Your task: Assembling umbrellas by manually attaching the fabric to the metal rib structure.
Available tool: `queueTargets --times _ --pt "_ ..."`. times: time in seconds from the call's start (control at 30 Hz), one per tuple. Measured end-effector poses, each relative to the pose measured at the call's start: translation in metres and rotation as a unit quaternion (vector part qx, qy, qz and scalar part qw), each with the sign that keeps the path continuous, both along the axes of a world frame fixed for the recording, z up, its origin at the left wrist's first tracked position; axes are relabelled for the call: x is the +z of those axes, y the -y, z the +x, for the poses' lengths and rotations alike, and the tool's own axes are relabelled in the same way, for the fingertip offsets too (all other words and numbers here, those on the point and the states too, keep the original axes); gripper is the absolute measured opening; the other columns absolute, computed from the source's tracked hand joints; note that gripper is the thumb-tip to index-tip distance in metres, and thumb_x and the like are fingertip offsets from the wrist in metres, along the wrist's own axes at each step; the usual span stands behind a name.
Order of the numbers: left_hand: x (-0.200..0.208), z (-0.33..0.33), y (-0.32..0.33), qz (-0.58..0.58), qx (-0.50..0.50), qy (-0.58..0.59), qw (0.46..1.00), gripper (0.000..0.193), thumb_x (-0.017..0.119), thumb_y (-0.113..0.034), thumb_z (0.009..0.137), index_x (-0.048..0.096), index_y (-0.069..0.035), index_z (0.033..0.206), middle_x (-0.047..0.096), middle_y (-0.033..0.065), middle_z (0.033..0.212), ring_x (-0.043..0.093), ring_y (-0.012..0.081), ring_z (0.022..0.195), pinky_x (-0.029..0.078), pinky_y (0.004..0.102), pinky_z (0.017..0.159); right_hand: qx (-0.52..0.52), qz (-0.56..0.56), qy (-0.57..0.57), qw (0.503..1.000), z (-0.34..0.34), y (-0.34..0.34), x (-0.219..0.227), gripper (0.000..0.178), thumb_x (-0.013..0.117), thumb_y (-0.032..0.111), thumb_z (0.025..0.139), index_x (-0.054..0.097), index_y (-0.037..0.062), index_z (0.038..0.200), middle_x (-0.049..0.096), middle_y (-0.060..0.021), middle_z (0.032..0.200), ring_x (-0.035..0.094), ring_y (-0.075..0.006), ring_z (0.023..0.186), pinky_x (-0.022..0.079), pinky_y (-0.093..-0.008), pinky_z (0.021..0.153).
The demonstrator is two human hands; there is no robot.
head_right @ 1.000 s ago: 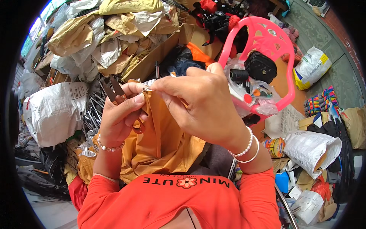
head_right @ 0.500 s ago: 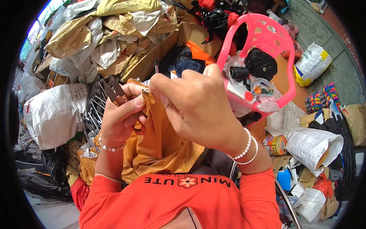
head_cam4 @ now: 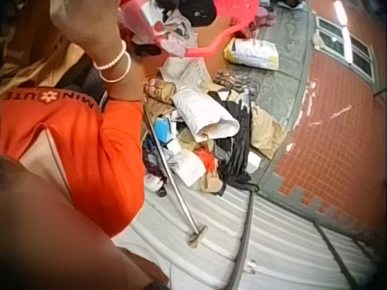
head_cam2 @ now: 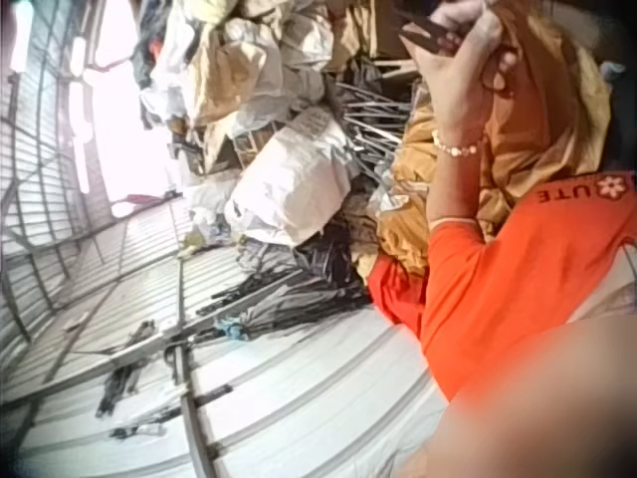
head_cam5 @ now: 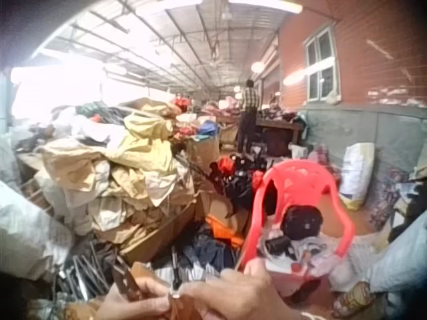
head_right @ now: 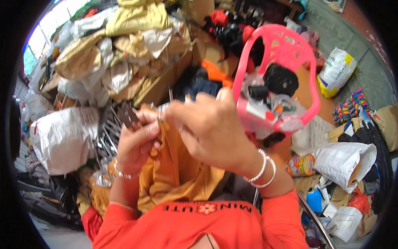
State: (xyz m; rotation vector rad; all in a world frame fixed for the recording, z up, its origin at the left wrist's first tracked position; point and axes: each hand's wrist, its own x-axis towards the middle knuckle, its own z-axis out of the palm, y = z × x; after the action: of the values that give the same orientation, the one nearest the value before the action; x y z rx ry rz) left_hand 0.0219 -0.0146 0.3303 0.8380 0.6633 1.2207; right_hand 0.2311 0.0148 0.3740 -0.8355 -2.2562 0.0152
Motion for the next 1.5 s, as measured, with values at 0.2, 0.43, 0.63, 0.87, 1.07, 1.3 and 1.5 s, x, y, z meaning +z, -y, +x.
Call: queueTargets --times 0.2,0.43,0.63,0.87,1.07,1.3,1.5 --pt "0.024 0.001 0.005 -0.010 -0.003 -0.010 1.000 0.016 0.069 -0.002 0.090 0.065 0.004 0.104 0.067 0.0056 0.084 0.064 0.0103 0.062 0.052 0.0207 0.055 0.010 0.000 0.000 1.000 0.005 0.009 0.038 0.017 0.070 0.007 0.081 0.069 0.0174 0.095 0.063 0.0036 0.072 0.051 -0.0184 0.063 0.029 -0.0386 0.071" --pt "0.039 0.008 0.018 0.014 -0.004 0.018 1.000 0.015 0.069 -0.002 0.091 0.065 0.004 0.104 0.067 0.0059 0.084 0.063 0.0104 0.061 0.053 0.0209 0.055 0.025 0.019 0.027 0.999 0.004 0.023 0.058 0.017 0.069 0.009 0.082 0.067 0.0176 0.097 0.055 0.0030 0.066 0.050 -0.0174 0.062 0.027 -0.0383 0.067" --pt "0.041 0.018 0.018 0.029 0.003 0.036 0.999 0.014 0.068 -0.003 0.092 0.065 0.003 0.104 0.067 0.0064 0.084 0.063 0.0106 0.063 0.054 0.0220 0.057 0.031 0.032 0.027 0.999 0.005 0.023 0.061 0.013 0.068 0.012 0.085 0.065 0.0164 0.096 0.050 0.0017 0.063 0.050 -0.0172 0.062 0.026 -0.0375 0.066" --pt "0.038 0.014 0.019 0.030 -0.015 0.044 0.998 0.014 0.067 -0.001 0.092 0.064 0.003 0.105 0.067 0.0068 0.083 0.064 0.0111 0.067 0.055 0.0239 0.058 0.016 0.009 0.008 1.000 0.026 0.023 0.061 0.010 0.067 0.015 0.089 0.063 0.0152 0.098 0.052 0.0017 0.066 0.051 -0.0162 0.061 0.027 -0.0371 0.067" --pt "0.046 0.024 0.022 0.026 0.024 0.004 0.999 0.012 0.064 -0.006 0.091 0.063 0.001 0.101 0.066 0.0056 0.081 0.056 0.0065 0.052 0.050 0.0200 0.050 0.022 -0.016 0.011 1.000 0.036 0.023 0.056 0.010 0.067 0.018 0.092 0.063 0.0137 0.100 0.054 0.0020 0.068 0.052 -0.0159 0.061 0.029 -0.0360 0.067" --pt "0.043 0.025 0.024 0.022 0.016 0.016 0.999 0.014 0.064 -0.006 0.090 0.062 0.002 0.102 0.066 0.0047 0.080 0.050 0.0034 0.049 0.050 0.0194 0.049 0.038 -0.026 0.003 0.999 0.037 0.025 0.055 0.008 0.063 0.015 0.093 0.060 0.0129 0.101 0.055 -0.0007 0.070 0.056 -0.0193 0.065 0.030 -0.0374 0.067" --pt "0.047 0.026 0.027 0.029 -0.021 0.039 0.999 0.012 0.065 -0.001 0.090 0.062 0.003 0.101 0.066 0.0056 0.080 0.059 0.0089 0.060 0.051 0.0226 0.055 0.082 -0.056 0.017 0.995 0.032 0.026 0.049 0.008 0.060 0.013 0.095 0.058 0.0119 0.103 0.056 -0.0025 0.074 0.055 -0.0209 0.069 0.030 -0.0366 0.069"
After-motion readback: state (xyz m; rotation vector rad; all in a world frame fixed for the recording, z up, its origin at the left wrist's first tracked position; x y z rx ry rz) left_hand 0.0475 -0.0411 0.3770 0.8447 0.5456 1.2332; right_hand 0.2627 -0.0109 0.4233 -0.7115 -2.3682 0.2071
